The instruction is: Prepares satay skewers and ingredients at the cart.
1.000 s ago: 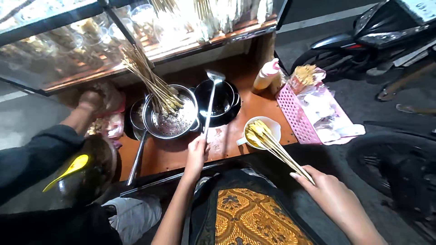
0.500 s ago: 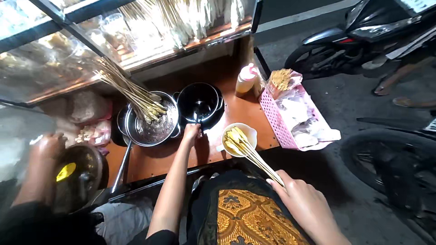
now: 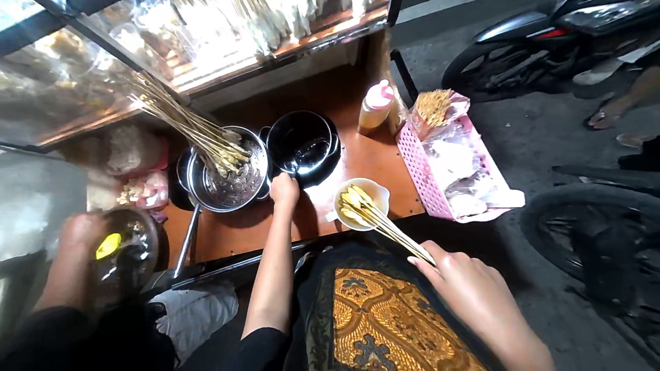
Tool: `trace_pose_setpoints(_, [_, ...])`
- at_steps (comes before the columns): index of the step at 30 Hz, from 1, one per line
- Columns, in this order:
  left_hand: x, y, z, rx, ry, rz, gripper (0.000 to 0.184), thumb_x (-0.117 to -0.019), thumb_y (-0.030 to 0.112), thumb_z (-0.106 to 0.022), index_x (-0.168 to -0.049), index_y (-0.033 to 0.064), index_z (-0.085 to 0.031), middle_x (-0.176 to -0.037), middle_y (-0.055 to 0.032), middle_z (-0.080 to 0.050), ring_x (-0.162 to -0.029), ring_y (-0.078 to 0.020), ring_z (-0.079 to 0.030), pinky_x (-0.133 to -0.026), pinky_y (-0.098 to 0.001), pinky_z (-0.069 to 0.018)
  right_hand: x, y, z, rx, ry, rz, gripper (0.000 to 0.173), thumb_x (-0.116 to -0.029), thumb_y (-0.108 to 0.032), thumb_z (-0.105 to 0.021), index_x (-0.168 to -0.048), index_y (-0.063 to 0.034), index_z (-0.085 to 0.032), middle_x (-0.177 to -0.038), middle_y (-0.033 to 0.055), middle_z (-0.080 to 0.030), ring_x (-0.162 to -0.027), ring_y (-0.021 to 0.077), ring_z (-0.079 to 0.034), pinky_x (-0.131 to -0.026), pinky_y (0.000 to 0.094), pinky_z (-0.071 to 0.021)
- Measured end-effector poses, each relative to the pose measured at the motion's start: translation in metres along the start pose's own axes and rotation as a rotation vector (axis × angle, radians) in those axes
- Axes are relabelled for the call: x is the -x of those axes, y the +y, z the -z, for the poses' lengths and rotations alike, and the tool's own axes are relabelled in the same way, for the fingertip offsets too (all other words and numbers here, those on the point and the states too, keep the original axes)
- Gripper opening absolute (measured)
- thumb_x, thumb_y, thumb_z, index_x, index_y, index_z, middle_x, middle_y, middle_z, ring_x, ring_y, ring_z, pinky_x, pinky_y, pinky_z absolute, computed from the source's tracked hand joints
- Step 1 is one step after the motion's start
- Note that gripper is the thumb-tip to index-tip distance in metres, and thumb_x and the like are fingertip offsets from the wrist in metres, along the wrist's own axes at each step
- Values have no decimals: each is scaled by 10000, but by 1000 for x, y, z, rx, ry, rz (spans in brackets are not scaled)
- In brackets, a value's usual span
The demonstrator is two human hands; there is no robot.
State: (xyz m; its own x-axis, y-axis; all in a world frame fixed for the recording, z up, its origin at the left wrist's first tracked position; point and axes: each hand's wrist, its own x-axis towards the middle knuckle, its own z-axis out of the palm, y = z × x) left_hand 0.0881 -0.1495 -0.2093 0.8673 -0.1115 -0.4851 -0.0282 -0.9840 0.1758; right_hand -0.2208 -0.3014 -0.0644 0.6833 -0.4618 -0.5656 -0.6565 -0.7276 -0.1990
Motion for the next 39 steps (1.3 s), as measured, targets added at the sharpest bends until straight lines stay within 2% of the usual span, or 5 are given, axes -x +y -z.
trace_pose_setpoints(4, [-2, 7, -2, -38, 35, 12, 408, -991, 171, -592, -1342, -20, -512, -1088, -279, -690, -1048, -461, -686, -841, -636, -549, 3, -5, -3, -8, 18, -41, 358, -1017, -427, -632, -1128, -92, -692, -773, 166, -712, -756, 405, -720, -633, 573, -541])
trace_pose_setpoints(11, [-15, 28, -4, -31, 19, -13, 497, -987, 137, -600, -1427, -22, -433, -1103, -273, -691, -1067, -452, -689, -841, -609, -561, 8, -15, -9, -45, 1, -115, 355, -1022, -425, -624, -1146, -97, -684, -804, 172, -719, -781, 408, -720, -654, 581, -542])
trace_pose_setpoints(17, [-17, 30, -10, 82, -47, -96, 415, -1051, 203, -526, -1420, 21, -473, -1127, -277, -689, -1075, -459, -685, -880, -630, -545, 10, -18, -11, -31, 31, -109, 357, -1016, -429, -633, -1123, -92, -685, -771, 167, -706, -752, 404, -714, -629, 575, -533])
trace_pose_setpoints(27, [19, -8, -4, 84, -4, -222, 296, -979, 136, -622, -1265, 67, -595, -996, -259, -705, -945, -504, -686, -717, -678, -537, 10, -18, -12, -33, 62, -84, 335, -1017, -401, -642, -1129, -90, -693, -767, 179, -707, -747, 426, -711, -622, 596, -527])
trace_pose_setpoints(39, [2, 7, -6, 190, -20, -18, 440, -1018, 100, -521, -1436, -15, -446, -1133, -270, -689, -1092, -425, -689, -920, -586, -548, 7, -18, -12, -38, 31, -95, 340, -1025, -396, -630, -1161, -90, -688, -792, 196, -709, -770, 439, -709, -641, 611, -525])
